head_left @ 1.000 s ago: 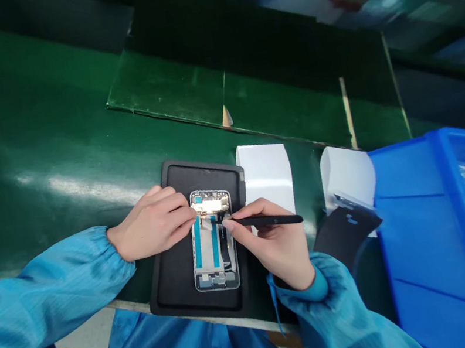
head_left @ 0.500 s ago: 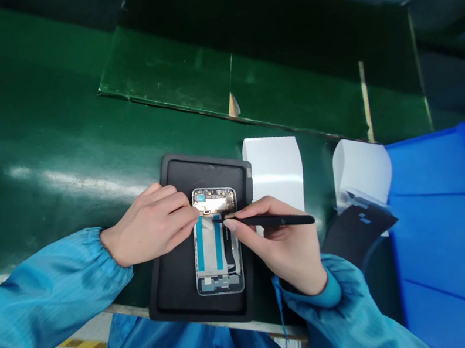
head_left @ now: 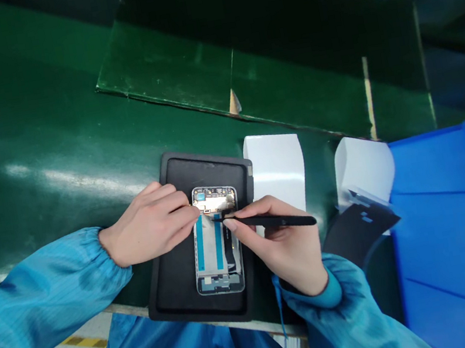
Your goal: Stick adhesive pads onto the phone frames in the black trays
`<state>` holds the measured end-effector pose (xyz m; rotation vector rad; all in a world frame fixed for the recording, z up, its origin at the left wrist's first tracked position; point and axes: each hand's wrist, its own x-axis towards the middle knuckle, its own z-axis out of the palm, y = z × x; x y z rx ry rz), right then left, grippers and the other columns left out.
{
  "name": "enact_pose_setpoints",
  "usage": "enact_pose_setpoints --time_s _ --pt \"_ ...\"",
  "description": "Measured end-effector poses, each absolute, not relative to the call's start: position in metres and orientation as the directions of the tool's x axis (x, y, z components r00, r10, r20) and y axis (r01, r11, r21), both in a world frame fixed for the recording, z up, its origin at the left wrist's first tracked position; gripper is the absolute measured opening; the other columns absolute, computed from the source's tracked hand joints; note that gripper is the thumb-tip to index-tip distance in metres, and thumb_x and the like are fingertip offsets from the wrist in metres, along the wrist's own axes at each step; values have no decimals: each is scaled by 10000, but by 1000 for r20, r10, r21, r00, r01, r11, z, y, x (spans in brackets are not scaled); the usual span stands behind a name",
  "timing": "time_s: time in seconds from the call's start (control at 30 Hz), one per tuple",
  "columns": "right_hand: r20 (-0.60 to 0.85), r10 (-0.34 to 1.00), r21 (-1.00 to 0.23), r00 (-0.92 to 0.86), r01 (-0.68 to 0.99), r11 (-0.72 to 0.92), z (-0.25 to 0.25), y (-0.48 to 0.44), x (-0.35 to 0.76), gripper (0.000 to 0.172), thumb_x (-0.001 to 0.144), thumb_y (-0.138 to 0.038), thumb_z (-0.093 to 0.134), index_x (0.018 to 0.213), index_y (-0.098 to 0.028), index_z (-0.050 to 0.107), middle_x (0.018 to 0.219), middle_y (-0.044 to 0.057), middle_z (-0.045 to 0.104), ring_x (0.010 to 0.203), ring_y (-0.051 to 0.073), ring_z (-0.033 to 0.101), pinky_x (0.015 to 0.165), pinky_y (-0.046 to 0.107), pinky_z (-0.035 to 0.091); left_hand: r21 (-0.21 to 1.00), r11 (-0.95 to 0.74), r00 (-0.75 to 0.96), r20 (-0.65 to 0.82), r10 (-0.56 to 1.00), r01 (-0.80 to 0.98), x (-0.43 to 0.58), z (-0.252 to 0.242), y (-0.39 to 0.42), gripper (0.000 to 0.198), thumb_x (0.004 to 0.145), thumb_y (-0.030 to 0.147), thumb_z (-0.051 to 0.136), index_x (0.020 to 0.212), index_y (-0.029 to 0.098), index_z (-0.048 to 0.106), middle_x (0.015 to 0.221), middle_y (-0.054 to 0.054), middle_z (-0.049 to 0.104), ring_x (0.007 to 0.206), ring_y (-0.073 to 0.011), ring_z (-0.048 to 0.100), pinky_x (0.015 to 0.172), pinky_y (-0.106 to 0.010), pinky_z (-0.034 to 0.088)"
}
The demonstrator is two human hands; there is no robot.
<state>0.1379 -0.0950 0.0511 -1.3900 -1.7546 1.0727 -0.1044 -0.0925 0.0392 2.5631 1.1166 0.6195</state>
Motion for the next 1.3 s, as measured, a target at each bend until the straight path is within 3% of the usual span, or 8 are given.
enact_pose_setpoints --time_s 1.0,1.3 --pt "14 972 -883 -233 454 121 52 -96 136 118 796 -213 800 846 -230 695 759 -4 708 639 144 665 518 223 533 387 -670 623 259 738 633 -105 40 -92 213 990 261 499 927 174 683 859 -41 650 789 -168 535 695 -317 374" --pt "8 973 -877 -233 466 118 52 -96 136 123 795 -212 801 851 -224 693 774 1 713 634 143 661 518 226 535 375 -709 664 263 700 598 -107 40 -92 209 983 332 528 1048 199 675 917 -41 640 830 -176 530 701 -317 353"
